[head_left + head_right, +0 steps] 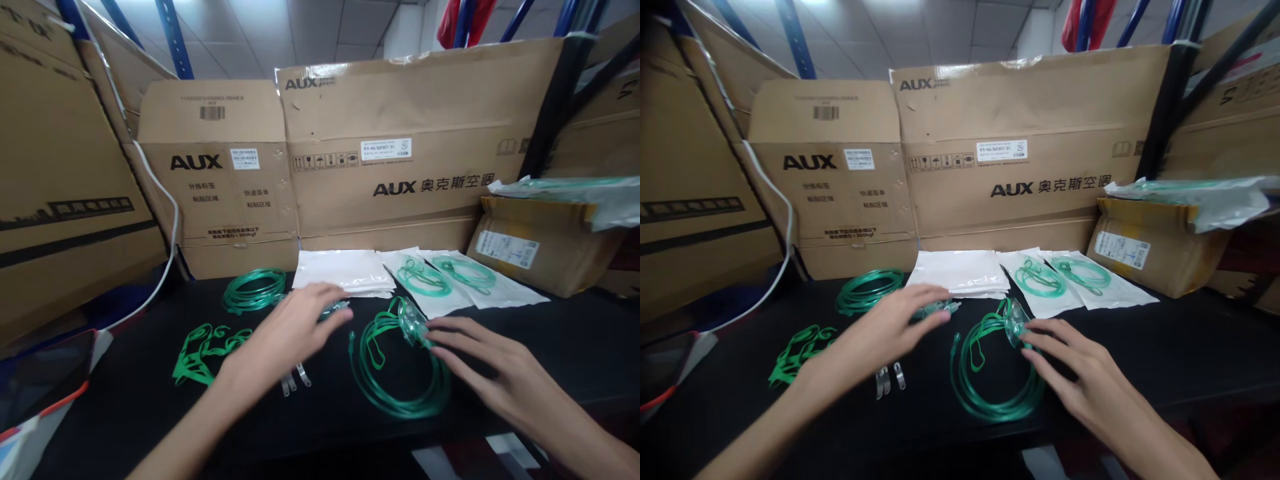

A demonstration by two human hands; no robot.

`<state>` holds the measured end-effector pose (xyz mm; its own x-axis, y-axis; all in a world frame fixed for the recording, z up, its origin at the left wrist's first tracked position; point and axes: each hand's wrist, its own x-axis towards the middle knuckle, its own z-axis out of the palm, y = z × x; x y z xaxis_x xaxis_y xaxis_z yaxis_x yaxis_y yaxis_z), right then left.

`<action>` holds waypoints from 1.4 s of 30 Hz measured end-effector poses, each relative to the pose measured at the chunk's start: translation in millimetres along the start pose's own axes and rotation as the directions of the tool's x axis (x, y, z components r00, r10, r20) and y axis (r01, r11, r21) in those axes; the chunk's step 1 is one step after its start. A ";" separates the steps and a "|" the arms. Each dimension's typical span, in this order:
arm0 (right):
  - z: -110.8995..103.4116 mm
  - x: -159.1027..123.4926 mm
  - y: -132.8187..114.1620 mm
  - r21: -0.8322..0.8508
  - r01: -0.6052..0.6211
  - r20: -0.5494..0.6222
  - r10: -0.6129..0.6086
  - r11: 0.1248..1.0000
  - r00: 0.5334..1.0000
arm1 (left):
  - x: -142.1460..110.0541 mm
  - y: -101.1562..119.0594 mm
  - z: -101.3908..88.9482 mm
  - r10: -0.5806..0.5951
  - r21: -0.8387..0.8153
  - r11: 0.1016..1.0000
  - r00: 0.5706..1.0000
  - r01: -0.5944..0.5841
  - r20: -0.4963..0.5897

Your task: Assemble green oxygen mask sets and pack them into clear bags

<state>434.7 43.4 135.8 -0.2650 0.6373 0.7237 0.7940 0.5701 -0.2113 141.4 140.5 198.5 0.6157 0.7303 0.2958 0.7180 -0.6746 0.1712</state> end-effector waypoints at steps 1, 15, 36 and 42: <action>0.8 2.3 5.0 -0.015 -0.017 -0.002 0.017 1.000 1.000 | -20.6 6.5 7.0 0.025 -0.025 0.999 0.999 -0.025 -0.020; 27.4 44.4 49.5 -0.033 -0.113 0.412 0.117 0.993 0.904 | -130.4 -40.6 46.7 -0.004 0.060 0.998 0.999 0.001 0.051; -13.5 -3.6 4.1 -0.220 0.122 0.311 -0.049 0.968 0.949 | -60.2 77.5 97.5 0.442 0.032 0.890 0.847 -0.454 -0.294; -29.3 -2.4 -29.5 -0.087 0.325 0.424 -0.260 0.942 0.868 | -93.5 33.7 55.8 0.407 -0.101 0.901 0.902 -0.422 -0.145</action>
<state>427.9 9.9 159.5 -0.6682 0.6244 0.4045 0.7092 0.6989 0.0927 126.1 55.4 124.2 0.8003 0.3689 0.4727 0.3539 -0.9270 0.1243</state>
